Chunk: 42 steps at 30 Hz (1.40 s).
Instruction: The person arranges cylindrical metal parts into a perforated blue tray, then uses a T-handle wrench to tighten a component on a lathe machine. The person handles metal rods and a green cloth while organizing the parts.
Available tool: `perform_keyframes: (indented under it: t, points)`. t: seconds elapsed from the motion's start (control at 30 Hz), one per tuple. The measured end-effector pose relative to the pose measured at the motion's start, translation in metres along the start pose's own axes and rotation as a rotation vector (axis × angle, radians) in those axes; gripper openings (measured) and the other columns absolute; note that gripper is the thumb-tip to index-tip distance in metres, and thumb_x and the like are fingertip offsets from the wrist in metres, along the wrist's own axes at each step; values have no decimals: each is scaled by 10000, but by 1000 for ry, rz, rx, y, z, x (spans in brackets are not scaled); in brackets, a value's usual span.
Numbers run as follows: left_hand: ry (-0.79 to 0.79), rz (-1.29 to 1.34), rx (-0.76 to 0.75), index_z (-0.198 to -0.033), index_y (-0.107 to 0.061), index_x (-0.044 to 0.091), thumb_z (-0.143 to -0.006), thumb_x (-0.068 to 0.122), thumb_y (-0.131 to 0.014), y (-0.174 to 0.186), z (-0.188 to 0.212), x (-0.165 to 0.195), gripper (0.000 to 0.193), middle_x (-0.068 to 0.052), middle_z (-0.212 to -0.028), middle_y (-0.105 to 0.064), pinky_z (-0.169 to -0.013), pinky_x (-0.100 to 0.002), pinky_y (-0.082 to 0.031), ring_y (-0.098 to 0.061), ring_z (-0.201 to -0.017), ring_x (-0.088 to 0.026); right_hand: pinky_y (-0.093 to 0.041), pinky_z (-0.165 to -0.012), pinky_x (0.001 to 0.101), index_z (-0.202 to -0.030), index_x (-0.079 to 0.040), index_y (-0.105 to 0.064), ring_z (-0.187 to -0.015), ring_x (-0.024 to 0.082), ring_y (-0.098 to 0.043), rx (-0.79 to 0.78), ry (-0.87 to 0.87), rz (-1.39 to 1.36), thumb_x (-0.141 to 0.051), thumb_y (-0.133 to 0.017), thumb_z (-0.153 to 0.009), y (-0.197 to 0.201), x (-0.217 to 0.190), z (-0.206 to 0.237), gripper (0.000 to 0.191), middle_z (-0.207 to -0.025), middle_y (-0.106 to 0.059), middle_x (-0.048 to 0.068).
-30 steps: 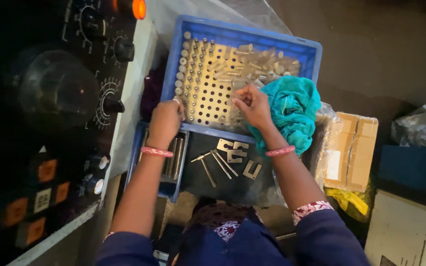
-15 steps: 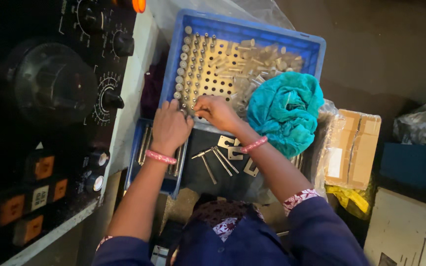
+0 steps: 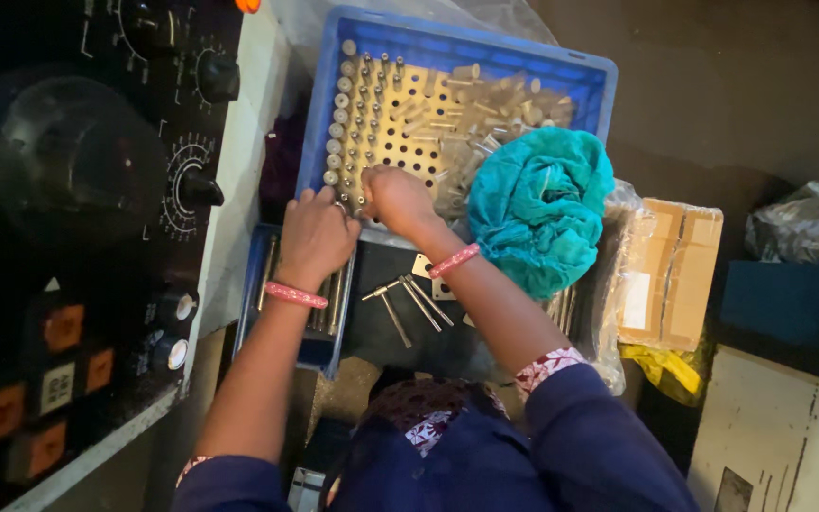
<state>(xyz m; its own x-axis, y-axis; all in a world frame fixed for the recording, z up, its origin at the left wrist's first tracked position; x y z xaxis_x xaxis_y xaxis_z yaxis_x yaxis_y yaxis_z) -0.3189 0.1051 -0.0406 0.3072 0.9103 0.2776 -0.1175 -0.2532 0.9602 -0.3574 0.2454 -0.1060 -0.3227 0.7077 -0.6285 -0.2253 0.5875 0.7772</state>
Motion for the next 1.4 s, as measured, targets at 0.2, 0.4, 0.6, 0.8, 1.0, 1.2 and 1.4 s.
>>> perform_keyframes:
  t: [0.2, 0.4, 0.6, 0.8, 1.0, 1.2, 1.4]
  points:
    - [6, -8, 53, -841, -773, 24, -893, 296, -690, 0, -4, 11, 290, -168, -1017, -690, -818, -517, -479, -610, -990, -375, -544, -825, 444, -971, -96, -716, -942, 334, -678, 26, -41, -43, -143, -809, -786, 53, 53, 16, 212, -1032, -678, 124]
    - [-25, 264, -39, -955, -778, 61, -807, 237, -732, -38, -31, 61, 235, -194, -962, -712, -837, -508, -514, -667, -912, -382, -523, -875, 437, -945, -174, -754, -1059, 348, -596, -6, 176, 264, -62, -679, -770, 75, 62, 46, 221, -1101, -706, 35]
    - [29, 157, -259, -974, -736, 62, -934, 157, -684, -73, -58, 78, 116, -203, -980, -737, -844, -491, -571, -720, -957, -376, -484, -843, 450, -1011, -143, -736, -1056, 323, -591, -40, 115, 407, -140, -652, -851, 72, 50, 57, 181, -1052, -693, 35]
    - [-64, 504, 149, -1160, -640, 6, -793, 41, -665, -14, -40, 38, 369, -238, -1109, -680, -846, -506, -542, -677, -990, -424, -453, -856, 456, -1175, -157, -722, -1007, 318, -623, 99, 97, 142, -87, -618, -903, 91, 31, 65, 300, -1122, -728, 56]
    - [40, 676, 185, -1076, -655, 43, -894, -9, -706, 16, -18, -14, 196, -136, -914, -685, -743, -392, -547, -689, -790, -297, -550, -847, 415, -1070, -91, -667, -974, 302, -695, 144, 169, -429, -55, -714, -877, 73, 2, 48, 202, -1064, -719, 82]
    - [50, 524, 355, -940, -644, 44, -816, 26, -793, 19, -12, -12, 194, -133, -874, -686, -711, -395, -545, -697, -798, -308, -544, -769, 394, -937, -44, -607, -900, 336, -688, 189, 244, -383, -28, -749, -855, 45, -20, 28, 165, -983, -685, 127]
    - [7, 357, 291, -965, -643, 25, -884, 8, -723, 6, -8, -13, 114, -175, -933, -675, -743, -479, -527, -669, -879, -401, -533, -764, 441, -957, -45, -624, -894, 366, -663, 91, 233, -286, -68, -694, -889, 35, -24, 20, 100, -957, -639, 132]
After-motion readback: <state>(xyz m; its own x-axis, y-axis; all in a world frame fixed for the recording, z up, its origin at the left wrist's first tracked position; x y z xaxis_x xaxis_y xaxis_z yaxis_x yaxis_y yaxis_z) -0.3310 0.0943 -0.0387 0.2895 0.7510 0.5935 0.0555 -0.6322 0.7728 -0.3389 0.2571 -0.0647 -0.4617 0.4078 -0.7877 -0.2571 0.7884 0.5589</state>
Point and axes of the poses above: each hand's wrist, its own z-axis away from the middle knuckle, its own y-axis out of the back of the hand, x = y × z, the point moved 5 cm from there along -z, towards the middle knuckle
